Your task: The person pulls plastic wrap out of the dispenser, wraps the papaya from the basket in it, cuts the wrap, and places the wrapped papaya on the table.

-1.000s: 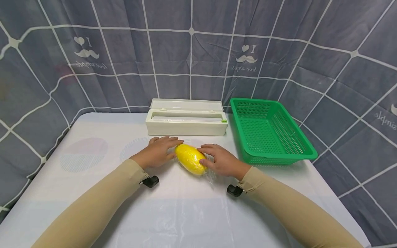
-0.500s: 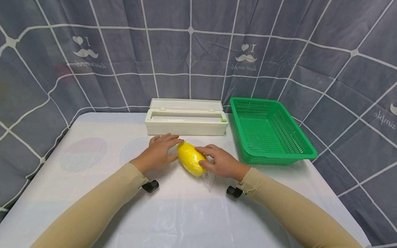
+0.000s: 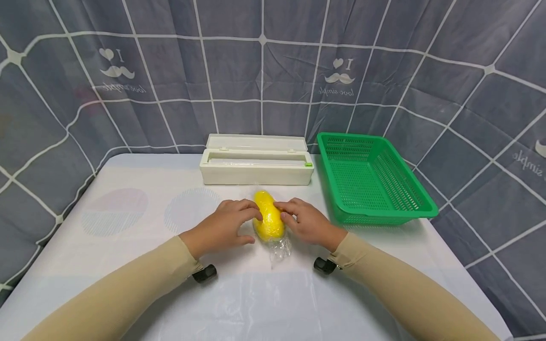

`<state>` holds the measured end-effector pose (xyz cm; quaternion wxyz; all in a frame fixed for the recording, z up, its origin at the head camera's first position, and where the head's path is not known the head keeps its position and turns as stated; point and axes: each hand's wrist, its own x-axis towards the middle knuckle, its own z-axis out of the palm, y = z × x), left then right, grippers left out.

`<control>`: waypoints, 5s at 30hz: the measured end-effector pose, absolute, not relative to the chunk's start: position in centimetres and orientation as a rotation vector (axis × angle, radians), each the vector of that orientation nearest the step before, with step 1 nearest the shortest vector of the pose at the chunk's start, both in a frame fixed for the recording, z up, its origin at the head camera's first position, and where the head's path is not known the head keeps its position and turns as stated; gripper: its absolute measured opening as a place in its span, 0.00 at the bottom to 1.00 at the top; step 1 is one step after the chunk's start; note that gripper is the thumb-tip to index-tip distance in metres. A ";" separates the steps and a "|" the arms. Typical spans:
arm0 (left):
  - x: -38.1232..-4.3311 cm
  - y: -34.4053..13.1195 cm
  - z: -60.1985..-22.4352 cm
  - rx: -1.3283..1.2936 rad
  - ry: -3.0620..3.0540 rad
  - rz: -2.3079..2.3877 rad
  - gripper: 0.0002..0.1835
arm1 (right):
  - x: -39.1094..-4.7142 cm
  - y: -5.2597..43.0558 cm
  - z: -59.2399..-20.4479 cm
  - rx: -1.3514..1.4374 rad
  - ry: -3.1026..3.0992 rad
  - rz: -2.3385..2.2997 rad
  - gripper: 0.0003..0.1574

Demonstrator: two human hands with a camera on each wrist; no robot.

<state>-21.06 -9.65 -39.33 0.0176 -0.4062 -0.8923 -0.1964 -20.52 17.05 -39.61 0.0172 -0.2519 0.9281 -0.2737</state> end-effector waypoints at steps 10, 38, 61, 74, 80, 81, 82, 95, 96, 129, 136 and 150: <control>-19.5 -8.9 -39.4 -1.427 -2.667 -0.357 0.37 | -20.4 17.0 -39.7 -0.765 2.963 -0.702 0.32; -19.9 -7.8 -39.7 -1.314 -2.473 -0.418 0.07 | -18.3 16.8 -39.8 -1.396 3.008 -0.545 0.29; -20.3 -7.2 -40.0 -1.196 -2.550 -0.604 0.12 | -18.7 15.3 -39.1 -1.046 2.984 -0.984 0.06; -20.9 -7.1 -40.1 -1.095 -2.603 -0.927 0.09 | -19.0 15.3 -39.0 -1.238 3.094 -0.592 0.08; -21.2 -7.3 -40.0 -1.125 -2.667 -0.944 0.17 | -19.3 14.7 -39.1 -1.044 3.055 -0.839 0.11; -21.3 -7.3 -39.9 -1.127 -2.676 -0.923 0.18 | -19.3 14.7 -39.2 -1.014 3.039 -0.888 0.11; -21.2 -7.2 -39.9 -1.124 -2.682 -0.897 0.19 | -19.4 14.6 -39.2 -0.991 3.024 -0.928 0.12; -21.2 -7.0 -39.9 -1.066 -2.660 -0.958 0.07 | -20.1 14.9 -38.3 -0.985 2.918 -1.019 0.04; -21.3 -7.0 -40.0 -1.067 -2.650 -0.976 0.07 | -20.1 14.8 -38.4 -0.975 2.937 -1.040 0.04; -23.8 -7.7 -39.8 -1.076 -2.717 -0.988 0.09 | -20.3 15.0 -39.8 -0.853 3.098 -1.060 0.10; -24.2 -7.3 -39.8 -0.977 -2.759 -1.166 0.04 | -20.7 15.4 -39.8 -0.966 3.074 -0.951 0.14; -24.0 -8.2 -39.3 -1.368 -2.594 -0.696 0.12 | -20.9 15.8 -39.6 -0.740 2.941 -1.071 0.13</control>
